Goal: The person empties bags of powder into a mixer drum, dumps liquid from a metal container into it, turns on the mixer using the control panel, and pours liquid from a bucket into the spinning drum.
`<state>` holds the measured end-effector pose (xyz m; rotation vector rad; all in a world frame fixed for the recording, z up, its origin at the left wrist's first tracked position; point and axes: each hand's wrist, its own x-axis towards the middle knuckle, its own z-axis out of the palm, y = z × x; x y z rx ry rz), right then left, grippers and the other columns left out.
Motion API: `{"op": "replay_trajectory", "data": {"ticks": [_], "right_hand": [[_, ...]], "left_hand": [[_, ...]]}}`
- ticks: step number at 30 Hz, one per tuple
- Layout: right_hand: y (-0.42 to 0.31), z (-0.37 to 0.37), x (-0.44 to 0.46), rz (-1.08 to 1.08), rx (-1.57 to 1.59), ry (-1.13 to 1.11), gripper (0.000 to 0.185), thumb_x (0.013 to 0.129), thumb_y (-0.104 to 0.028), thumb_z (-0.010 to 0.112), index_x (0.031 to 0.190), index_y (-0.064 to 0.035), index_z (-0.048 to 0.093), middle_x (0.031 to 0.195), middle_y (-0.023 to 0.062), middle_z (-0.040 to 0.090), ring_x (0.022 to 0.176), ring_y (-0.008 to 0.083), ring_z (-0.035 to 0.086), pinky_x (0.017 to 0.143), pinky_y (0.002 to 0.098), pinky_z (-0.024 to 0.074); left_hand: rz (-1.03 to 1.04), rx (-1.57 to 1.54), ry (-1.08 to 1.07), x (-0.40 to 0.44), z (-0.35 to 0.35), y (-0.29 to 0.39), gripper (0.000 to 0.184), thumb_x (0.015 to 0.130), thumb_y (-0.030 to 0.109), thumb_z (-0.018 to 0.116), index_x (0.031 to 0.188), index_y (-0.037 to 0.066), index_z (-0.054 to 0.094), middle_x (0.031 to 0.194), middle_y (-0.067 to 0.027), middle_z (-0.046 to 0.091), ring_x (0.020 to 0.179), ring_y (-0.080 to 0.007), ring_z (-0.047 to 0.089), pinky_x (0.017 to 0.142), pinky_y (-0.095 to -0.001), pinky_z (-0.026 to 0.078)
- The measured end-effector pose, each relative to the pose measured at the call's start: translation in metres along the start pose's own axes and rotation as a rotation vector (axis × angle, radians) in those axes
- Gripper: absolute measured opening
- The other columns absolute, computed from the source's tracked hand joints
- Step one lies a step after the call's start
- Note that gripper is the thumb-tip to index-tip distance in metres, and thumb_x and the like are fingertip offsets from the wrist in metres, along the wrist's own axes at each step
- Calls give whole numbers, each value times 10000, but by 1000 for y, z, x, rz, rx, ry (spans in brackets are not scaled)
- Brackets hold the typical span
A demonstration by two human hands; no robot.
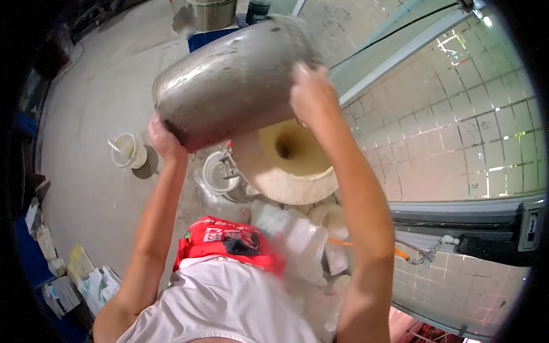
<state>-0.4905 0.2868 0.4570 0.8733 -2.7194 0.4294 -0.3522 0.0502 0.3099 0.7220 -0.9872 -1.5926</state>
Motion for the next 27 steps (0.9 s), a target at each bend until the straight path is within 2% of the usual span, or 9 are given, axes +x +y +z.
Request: {"op": "replay_trajectory", "data": {"ticks": [4, 6, 9, 13, 15, 18, 21, 24, 27], "right_hand": [[-37, 1, 91, -159, -71, -160, 171, 809, -136, 455, 923, -47, 547, 862, 238, 590, 842, 411, 573, 726, 463, 453], [-64, 13, 133, -143, -91, -208, 211, 762, -61, 480, 866, 20, 644, 901, 228, 628, 851, 373, 616, 774, 435, 490], [-93, 37, 191, -275, -1, -226, 209, 729, -95, 526, 841, 18, 662, 902, 251, 616, 863, 378, 614, 779, 427, 493], [-118, 67, 254, -319, 143, -181, 211, 714, -164, 532, 834, -48, 663, 701, 155, 629, 633, 276, 615, 590, 364, 484], [-118, 82, 284, -317, 287, -323, 177, 732, -191, 570, 779, -52, 668, 596, 60, 582, 468, 128, 496, 433, 271, 396], [-134, 116, 322, 29, 585, -538, 161, 760, -197, 600, 734, -48, 655, 543, 9, 526, 416, 65, 412, 375, 226, 318], [-143, 181, 357, 255, 742, -574, 176, 787, -192, 612, 693, -45, 632, 516, -13, 478, 401, 52, 393, 360, 226, 295], [-146, 265, 386, 387, 681, -625, 168, 748, -163, 613, 710, -9, 671, 533, 42, 549, 480, 109, 493, 444, 272, 379], [-140, 377, 391, 396, 731, -591, 222, 751, -198, 579, 706, 6, 656, 536, 96, 562, 487, 166, 526, 506, 317, 421]], "left_hand": [[-249, -117, 109, 33, -20, -37, 411, 921, 335, 357, 1073, -7, 527, 1055, -121, 564, 975, -239, 539, 861, -350, 429], [-361, -142, 110, 52, -23, -46, 435, 921, 340, 337, 1100, -16, 511, 1094, -130, 555, 992, -259, 544, 866, -370, 434], [-492, -241, 114, 79, -21, -60, 510, 907, 400, 317, 1136, -20, 496, 1139, -135, 548, 1009, -285, 551, 877, -398, 439], [-671, -181, 179, 134, -44, -127, 614, 888, 486, 322, 1205, -21, 463, 1206, -137, 510, 1093, -286, 499, 930, -385, 400], [-703, -117, 170, 169, -69, -184, 644, 884, 509, 323, 1232, -19, 444, 1247, -145, 479, 1140, -284, 464, 953, -372, 379], [-770, 153, 232, 226, -82, -247, 634, 877, 522, 361, 1214, -6, 454, 1180, -132, 502, 1054, -254, 490, 844, -349, 433], [-960, 361, -71, 308, -150, -365, 543, 873, 509, 400, 1131, 40, 494, 965, -72, 529, 808, -172, 501, 622, -305, 428], [-976, 678, 4, 357, -117, -307, 426, 867, 470, 452, 1034, 82, 510, 791, -9, 472, 622, -100, 403, 492, -250, 320], [-1004, 707, -86, 420, -162, -307, 390, 860, 433, 492, 1055, 96, 504, 760, 15, 473, 590, -75, 399, 502, -234, 318]]}}
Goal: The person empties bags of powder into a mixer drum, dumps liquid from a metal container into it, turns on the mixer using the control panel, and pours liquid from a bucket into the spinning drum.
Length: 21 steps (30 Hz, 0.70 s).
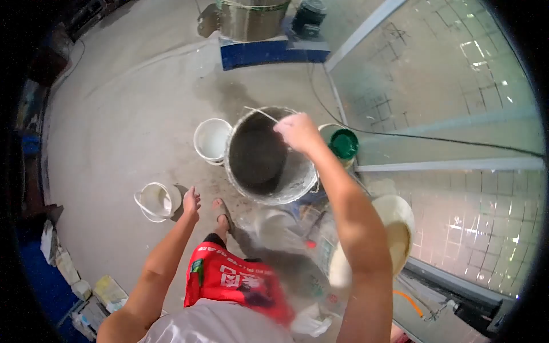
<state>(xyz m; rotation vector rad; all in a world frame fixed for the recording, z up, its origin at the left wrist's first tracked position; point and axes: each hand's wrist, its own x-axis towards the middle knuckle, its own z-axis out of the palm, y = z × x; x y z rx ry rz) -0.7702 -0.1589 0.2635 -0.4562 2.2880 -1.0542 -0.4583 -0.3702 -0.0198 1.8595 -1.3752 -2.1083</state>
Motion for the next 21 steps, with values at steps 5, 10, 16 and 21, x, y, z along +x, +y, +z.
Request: {"op": "replay_trajectory", "data": {"ticks": [5, 10, 16, 21], "right_hand": [[78, 66, 90, -47, -316, 235, 261, 790, -251, 487, 815, -64, 667, 877, 173, 626, 834, 378, 584, 747, 441, 456], [165, 83, 182, -47, -347, 488, 266, 799, -181, 444, 929, -107, 664, 934, 180, 628, 891, 385, 585, 808, 438, 463], [214, 73, 266, 104, -366, 458, 340, 784, -100, 423, 1051, -37, 623, 1042, 205, 605, 994, 343, 572, 875, 399, 441], [246, 107, 336, 126, -280, 447, 404, 770, -71, 432, 1151, -23, 554, 1106, 212, 578, 1005, 360, 559, 898, 409, 428]], "left_hand": [[-81, -56, 68, 27, -102, -5, 362, 847, 393, 533, 1071, 112, 484, 817, -17, 499, 674, -116, 471, 565, -266, 374], [-194, -23, 268, 21, -160, -6, 470, 875, 375, 495, 1232, 89, 385, 1192, -138, 473, 959, -252, 511, 723, -359, 426], [-223, -3, 408, 21, -151, 20, 445, 853, 318, 531, 1214, 76, 436, 1057, -84, 528, 883, -197, 522, 705, -323, 425], [-99, -12, 264, 106, -89, 29, 420, 843, 254, 563, 1181, 24, 470, 969, -86, 550, 812, -173, 528, 658, -299, 427]]}}
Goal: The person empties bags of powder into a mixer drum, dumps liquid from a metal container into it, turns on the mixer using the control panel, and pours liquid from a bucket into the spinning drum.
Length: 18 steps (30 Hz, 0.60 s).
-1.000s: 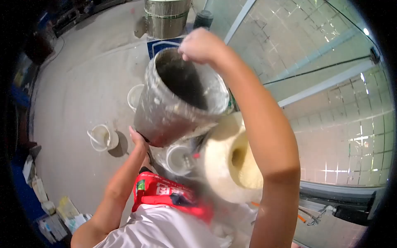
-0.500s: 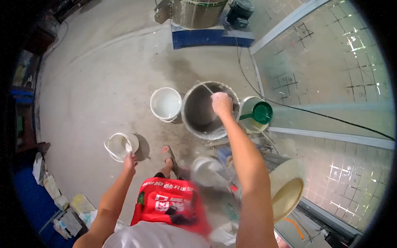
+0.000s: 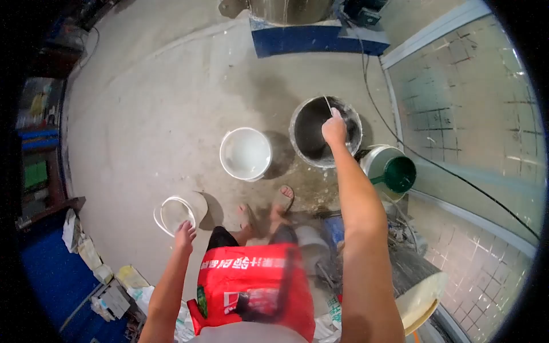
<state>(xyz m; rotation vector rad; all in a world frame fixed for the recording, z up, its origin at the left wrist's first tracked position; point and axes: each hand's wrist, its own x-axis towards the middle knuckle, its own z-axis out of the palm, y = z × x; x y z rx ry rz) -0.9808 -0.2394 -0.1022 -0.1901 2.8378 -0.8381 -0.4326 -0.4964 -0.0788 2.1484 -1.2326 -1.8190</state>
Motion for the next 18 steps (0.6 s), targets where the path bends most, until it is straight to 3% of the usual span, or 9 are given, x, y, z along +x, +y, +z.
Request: {"op": "replay_trajectory", "data": {"ticks": [2, 4, 6, 7, 10, 12, 13, 15, 18], "right_hand": [[-8, 22, -3, -74, 70, -72, 496, 712, -33, 470, 1206, -23, 511, 1078, 206, 589, 978, 350, 566, 900, 383, 432], [-25, 47, -21, -410, -194, 129, 566, 660, -11, 474, 1226, -18, 492, 1178, 200, 515, 1129, 358, 442, 993, 412, 328], [-79, 44, -54, -582, -22, 246, 450, 677, 11, 447, 1109, -14, 568, 1250, 190, 445, 1133, 382, 414, 1007, 447, 298], [-81, 63, -71, -580, 137, 143, 418, 681, 22, 451, 1078, -15, 575, 1175, 187, 492, 1103, 368, 443, 993, 439, 316], [-42, 171, -128, -271, 56, -205, 355, 687, -19, 540, 1041, -18, 569, 1064, 207, 536, 1006, 361, 499, 905, 422, 395], [-8, 242, -155, 350, 83, -462, 637, 737, -202, 622, 1286, 6, 376, 1215, 258, 479, 1170, 385, 426, 983, 411, 349], [35, 289, -174, 321, 32, -438, 705, 768, -309, 604, 1324, 14, 316, 1264, 270, 440, 1200, 387, 406, 1001, 400, 338], [53, 331, -191, 527, 234, -389, 678, 778, -325, 612, 1245, 104, 373, 1222, 295, 464, 1162, 385, 444, 985, 395, 351], [48, 344, -187, 582, 285, -520, 668, 810, -385, 546, 1253, 87, 382, 1193, 298, 488, 1126, 410, 468, 963, 418, 364]], "left_hand": [[-11, -48, -52, 35, 47, 11, 478, 818, 235, 602, 1207, -1, 454, 909, -77, 558, 701, -136, 518, 593, -263, 422], [40, -37, -108, 78, 95, 22, 554, 786, 257, 646, 1222, -25, 453, 861, -66, 554, 607, -98, 477, 533, -232, 398], [69, 192, -71, 127, 139, 36, 622, 767, 293, 666, 1244, -41, 445, 978, -115, 578, 742, -145, 542, 628, -262, 441], [110, 269, -83, 155, 162, 44, 642, 765, 297, 668, 1254, -46, 433, 1040, -139, 560, 836, -176, 530, 695, -282, 432], [210, 506, -117, 228, 209, 50, 702, 757, 310, 674, 1284, -63, 397, 1226, -211, 504, 1117, -269, 494, 896, -342, 407], [231, 514, -192, 274, 229, 37, 670, 766, 304, 667, 1272, -55, 415, 1183, -208, 533, 1070, -265, 529, 867, -339, 427], [248, 520, -226, 291, 235, 30, 653, 771, 301, 663, 1266, -51, 424, 1162, -206, 547, 1046, -263, 546, 853, -338, 437], [236, 542, -301, 295, 242, 36, 593, 783, 292, 652, 1226, -50, 459, 1107, -198, 577, 983, -257, 576, 813, -340, 453], [349, 764, -324, 306, 247, 45, 487, 798, 274, 637, 1137, -52, 510, 1014, -178, 610, 874, -238, 602, 749, -334, 466]]}}
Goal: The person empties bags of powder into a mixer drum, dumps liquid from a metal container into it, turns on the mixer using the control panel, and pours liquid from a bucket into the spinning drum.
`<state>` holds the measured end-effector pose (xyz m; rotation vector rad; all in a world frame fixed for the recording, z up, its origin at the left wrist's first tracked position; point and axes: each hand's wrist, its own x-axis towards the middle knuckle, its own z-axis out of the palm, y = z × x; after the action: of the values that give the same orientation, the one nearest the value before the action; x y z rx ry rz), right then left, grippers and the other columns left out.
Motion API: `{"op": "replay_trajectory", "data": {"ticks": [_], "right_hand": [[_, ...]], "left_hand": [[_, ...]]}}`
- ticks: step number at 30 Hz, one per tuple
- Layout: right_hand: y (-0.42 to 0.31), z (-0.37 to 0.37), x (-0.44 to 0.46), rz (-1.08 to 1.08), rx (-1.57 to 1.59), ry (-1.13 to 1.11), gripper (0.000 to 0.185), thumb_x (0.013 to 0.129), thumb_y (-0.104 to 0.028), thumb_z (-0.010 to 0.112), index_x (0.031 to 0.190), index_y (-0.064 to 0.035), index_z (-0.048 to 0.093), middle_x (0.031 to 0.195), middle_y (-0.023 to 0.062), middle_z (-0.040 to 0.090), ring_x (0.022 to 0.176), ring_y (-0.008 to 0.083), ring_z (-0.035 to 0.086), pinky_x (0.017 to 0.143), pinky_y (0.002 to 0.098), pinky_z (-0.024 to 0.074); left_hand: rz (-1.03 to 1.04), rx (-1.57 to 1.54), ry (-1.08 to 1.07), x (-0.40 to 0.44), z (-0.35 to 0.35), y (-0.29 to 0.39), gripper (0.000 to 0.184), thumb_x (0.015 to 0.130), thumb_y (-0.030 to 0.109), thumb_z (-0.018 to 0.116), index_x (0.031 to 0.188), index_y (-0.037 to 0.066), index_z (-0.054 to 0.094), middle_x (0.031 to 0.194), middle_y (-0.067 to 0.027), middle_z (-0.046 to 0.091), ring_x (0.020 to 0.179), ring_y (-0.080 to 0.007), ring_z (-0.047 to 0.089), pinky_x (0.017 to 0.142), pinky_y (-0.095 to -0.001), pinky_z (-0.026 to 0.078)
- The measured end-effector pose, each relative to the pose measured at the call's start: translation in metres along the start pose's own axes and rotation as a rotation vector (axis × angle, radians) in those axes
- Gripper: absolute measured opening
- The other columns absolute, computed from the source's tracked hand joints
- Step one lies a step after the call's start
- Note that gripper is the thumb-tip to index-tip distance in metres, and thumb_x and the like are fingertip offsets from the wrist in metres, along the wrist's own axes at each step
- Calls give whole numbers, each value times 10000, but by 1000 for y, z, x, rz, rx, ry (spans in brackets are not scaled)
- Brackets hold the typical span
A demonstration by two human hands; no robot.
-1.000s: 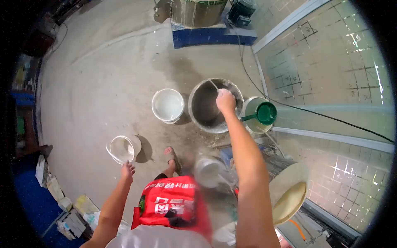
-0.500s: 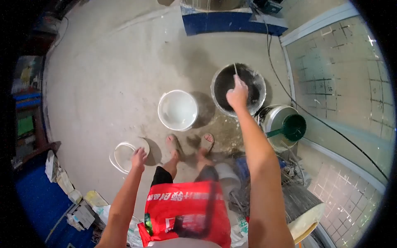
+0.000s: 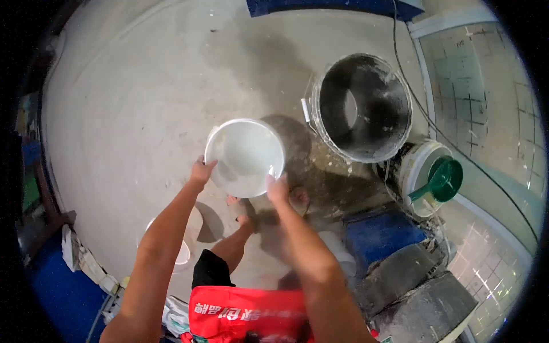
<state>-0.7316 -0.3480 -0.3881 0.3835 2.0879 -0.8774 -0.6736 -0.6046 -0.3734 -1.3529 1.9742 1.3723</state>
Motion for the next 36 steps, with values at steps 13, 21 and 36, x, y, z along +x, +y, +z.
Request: {"op": "replay_trajectory", "data": {"ticks": [13, 21, 36], "right_hand": [[11, -102, -200, -61, 95, 255, 369, 869, -275, 510, 1091, 18, 524, 1021, 218, 595, 963, 365, 569, 845, 414, 429], [-1, -217, -451, -39, 426, 593, 506, 827, -278, 490, 1252, -10, 428, 950, 247, 604, 868, 412, 583, 803, 467, 443], [119, -383, -712, -296, 932, 901, 444, 814, -183, 421, 1225, -15, 398, 946, 243, 577, 805, 380, 582, 737, 435, 454]], "left_hand": [[252, -300, -235, -221, -43, 125, 403, 838, 141, 552, 1189, -26, 443, 1090, -127, 557, 980, -209, 522, 860, -309, 405], [418, -153, -478, -466, -63, 253, 304, 829, 122, 547, 1088, -9, 456, 1004, -89, 536, 891, -162, 519, 770, -288, 432], [816, 20, -725, -781, 25, 326, 246, 782, 199, 562, 923, -2, 560, 818, -53, 571, 695, -101, 522, 541, -233, 393]]}}
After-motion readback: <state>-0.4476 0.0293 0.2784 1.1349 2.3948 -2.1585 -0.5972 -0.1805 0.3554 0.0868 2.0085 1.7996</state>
